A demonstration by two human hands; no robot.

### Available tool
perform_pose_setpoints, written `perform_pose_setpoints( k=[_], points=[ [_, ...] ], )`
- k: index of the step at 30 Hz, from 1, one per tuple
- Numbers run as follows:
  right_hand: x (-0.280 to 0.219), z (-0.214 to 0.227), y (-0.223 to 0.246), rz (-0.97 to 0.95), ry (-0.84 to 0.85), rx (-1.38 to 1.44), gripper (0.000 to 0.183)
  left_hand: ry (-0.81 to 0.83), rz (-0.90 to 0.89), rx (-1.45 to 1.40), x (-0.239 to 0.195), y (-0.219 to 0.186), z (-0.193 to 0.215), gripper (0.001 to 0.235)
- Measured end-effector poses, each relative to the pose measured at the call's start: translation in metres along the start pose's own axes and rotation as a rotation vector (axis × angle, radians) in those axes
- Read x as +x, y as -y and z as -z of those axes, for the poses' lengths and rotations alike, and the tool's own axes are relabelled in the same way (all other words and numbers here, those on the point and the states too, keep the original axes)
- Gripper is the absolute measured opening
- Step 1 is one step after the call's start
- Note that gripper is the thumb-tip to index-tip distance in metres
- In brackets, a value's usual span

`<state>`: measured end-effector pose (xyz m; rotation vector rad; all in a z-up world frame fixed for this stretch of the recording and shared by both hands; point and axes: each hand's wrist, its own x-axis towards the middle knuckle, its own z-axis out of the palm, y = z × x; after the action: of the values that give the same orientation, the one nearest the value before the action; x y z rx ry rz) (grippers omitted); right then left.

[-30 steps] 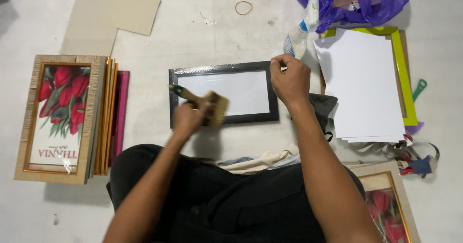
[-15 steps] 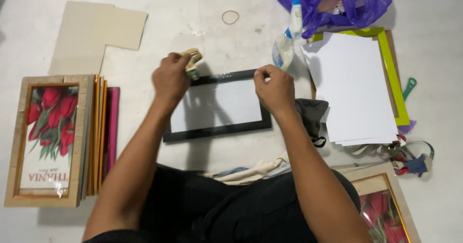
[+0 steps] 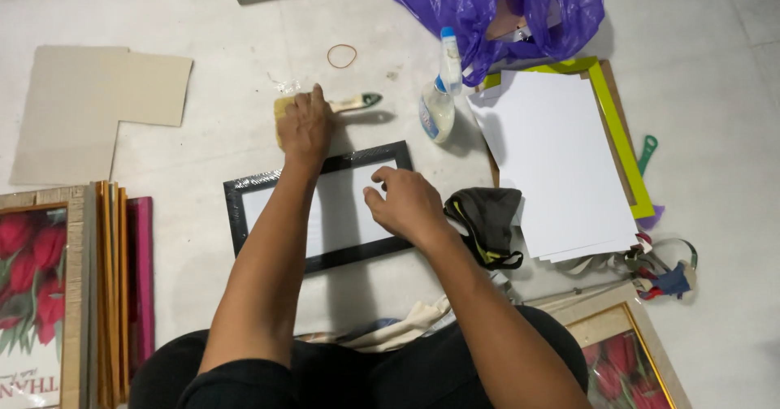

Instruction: Assembling picture frames by applying adhesive with a brush and inserting wooden backings

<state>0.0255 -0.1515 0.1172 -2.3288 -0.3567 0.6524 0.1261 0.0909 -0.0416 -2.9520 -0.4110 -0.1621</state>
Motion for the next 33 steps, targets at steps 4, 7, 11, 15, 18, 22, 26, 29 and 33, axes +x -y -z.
perform_pose_setpoints(
  k=[4, 7, 11, 15, 18, 22, 26, 29, 33],
  points=[
    [0.000, -0.004, -0.003, 0.011, 0.023, 0.022, 0.045, 0.234, -0.043, -0.224, -0.025, 0.024, 0.060, 0.086],
    [0.003, -0.002, -0.009, 0.005, 0.032, -0.049, 0.045, 0.300, 0.037, -0.476, -0.061, 0.060, 0.105, 0.094],
    [0.003, -0.001, -0.013, -0.028, 0.021, -0.088, 0.046, 0.251, 0.332, -0.802, -0.134, 0.124, 0.162, 0.079],
    [0.004, -0.007, -0.022, -0.030, -0.033, -0.130, 0.046, -0.229, 0.525, -1.366, -0.203, 0.160, 0.148, 0.052],
    [0.022, -0.020, -0.056, -0.069, -0.072, -0.165, 0.046, -0.176, 0.743, -1.313, -0.215, 0.189, 0.088, 0.055],
    [0.026, -0.019, -0.070, -0.098, -0.108, -0.232, 0.053, -0.220, 0.742, -1.286, -0.180, 0.196, 0.057, 0.049],
    [0.045, -0.036, -0.119, -0.199, -0.182, -0.224, 0.054, 0.122, 0.854, -0.979, -0.177, 0.194, 0.004, 0.050],
    [0.043, -0.042, -0.122, -0.229, -0.218, -0.138, 0.053, 0.248, 0.833, -0.940, -0.179, 0.191, -0.009, 0.037],
    [0.034, -0.043, -0.097, -0.247, -0.188, 0.027, 0.050, 0.319, 0.721, -0.917, -0.179, 0.182, 0.023, 0.039]
  ],
)
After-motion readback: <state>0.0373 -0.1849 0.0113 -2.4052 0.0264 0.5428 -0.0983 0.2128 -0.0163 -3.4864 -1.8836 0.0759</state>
